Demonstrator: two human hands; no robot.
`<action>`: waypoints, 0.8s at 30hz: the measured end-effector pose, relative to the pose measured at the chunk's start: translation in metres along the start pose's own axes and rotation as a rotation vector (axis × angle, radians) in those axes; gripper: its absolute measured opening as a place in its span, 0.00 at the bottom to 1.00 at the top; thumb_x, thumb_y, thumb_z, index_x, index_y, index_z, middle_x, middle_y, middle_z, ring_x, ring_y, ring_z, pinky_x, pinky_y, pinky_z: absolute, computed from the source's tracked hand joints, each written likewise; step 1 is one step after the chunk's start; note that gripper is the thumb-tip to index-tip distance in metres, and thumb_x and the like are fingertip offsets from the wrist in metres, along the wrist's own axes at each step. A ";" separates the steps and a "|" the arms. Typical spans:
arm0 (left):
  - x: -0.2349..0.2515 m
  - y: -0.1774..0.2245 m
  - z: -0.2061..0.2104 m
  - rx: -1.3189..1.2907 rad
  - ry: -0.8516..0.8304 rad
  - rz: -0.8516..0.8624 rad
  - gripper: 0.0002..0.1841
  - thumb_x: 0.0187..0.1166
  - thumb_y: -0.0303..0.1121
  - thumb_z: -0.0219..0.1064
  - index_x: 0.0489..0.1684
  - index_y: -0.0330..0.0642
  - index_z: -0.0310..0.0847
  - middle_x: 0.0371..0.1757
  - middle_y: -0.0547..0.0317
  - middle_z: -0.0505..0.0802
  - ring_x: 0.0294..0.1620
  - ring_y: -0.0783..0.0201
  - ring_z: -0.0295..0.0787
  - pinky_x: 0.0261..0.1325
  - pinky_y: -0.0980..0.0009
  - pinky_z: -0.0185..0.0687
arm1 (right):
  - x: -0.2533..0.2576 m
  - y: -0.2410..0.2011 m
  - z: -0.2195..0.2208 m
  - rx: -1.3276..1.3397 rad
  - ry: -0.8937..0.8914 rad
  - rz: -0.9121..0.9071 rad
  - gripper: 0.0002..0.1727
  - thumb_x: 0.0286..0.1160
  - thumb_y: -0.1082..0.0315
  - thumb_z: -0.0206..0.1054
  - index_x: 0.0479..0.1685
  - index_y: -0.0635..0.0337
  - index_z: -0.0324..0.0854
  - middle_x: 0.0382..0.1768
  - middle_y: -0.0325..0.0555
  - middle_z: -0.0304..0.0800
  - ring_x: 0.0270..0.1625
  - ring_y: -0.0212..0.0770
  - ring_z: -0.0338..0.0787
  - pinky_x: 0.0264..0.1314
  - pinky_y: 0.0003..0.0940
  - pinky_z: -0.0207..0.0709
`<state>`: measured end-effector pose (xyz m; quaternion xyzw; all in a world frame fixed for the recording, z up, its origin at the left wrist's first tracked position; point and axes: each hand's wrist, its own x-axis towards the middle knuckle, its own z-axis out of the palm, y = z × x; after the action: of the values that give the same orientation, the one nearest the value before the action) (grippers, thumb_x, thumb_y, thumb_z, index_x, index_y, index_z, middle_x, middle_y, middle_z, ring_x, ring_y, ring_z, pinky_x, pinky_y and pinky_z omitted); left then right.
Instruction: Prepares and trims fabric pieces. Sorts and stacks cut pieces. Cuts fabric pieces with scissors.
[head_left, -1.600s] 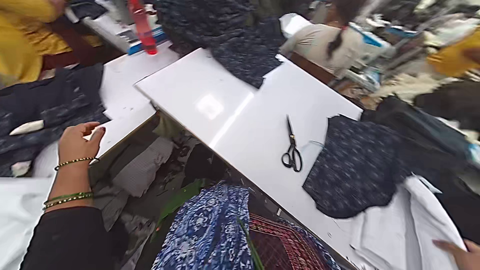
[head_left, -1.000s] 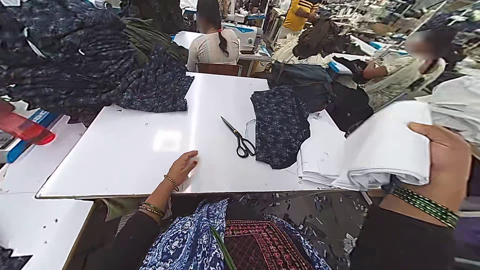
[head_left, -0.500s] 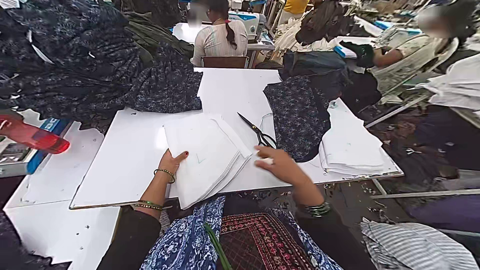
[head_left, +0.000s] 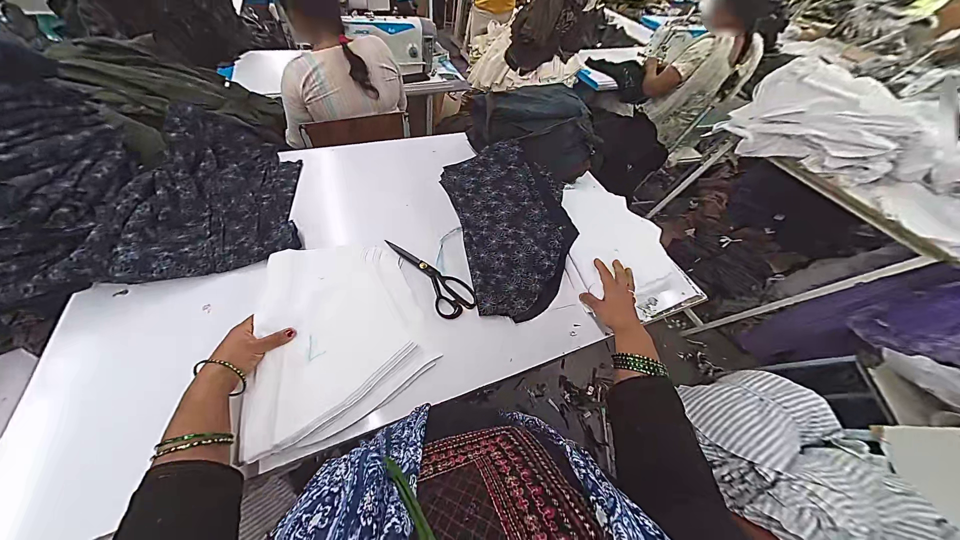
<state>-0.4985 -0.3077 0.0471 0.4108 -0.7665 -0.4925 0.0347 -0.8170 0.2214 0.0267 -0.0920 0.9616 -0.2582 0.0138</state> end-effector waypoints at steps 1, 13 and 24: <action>0.004 0.009 0.002 0.125 0.038 -0.019 0.32 0.75 0.26 0.75 0.78 0.31 0.67 0.67 0.33 0.84 0.64 0.50 0.86 0.69 0.52 0.79 | 0.008 0.013 -0.004 0.009 0.008 -0.025 0.47 0.66 0.63 0.77 0.91 0.53 0.61 0.94 0.67 0.39 0.93 0.77 0.33 0.80 0.85 0.41; 0.029 0.206 0.250 -0.384 -0.406 0.106 0.32 0.94 0.42 0.52 0.91 0.34 0.50 0.88 0.36 0.67 0.86 0.46 0.67 0.83 0.49 0.67 | 0.035 -0.077 -0.005 0.363 -0.360 0.032 0.52 0.76 0.44 0.72 0.89 0.72 0.53 0.79 0.72 0.72 0.81 0.61 0.76 0.85 0.54 0.65; 0.068 0.265 0.308 -0.650 -0.247 -0.012 0.11 0.86 0.32 0.60 0.59 0.37 0.76 0.39 0.53 0.90 0.37 0.65 0.90 0.40 0.67 0.88 | 0.063 -0.101 0.020 1.447 -0.391 0.327 0.14 0.80 0.71 0.67 0.60 0.64 0.75 0.42 0.45 0.90 0.42 0.33 0.90 0.48 0.31 0.86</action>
<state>-0.8419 -0.0820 0.0733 0.3199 -0.5657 -0.7570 0.0677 -0.8601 0.1139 0.0613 0.0394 0.5346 -0.7969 0.2784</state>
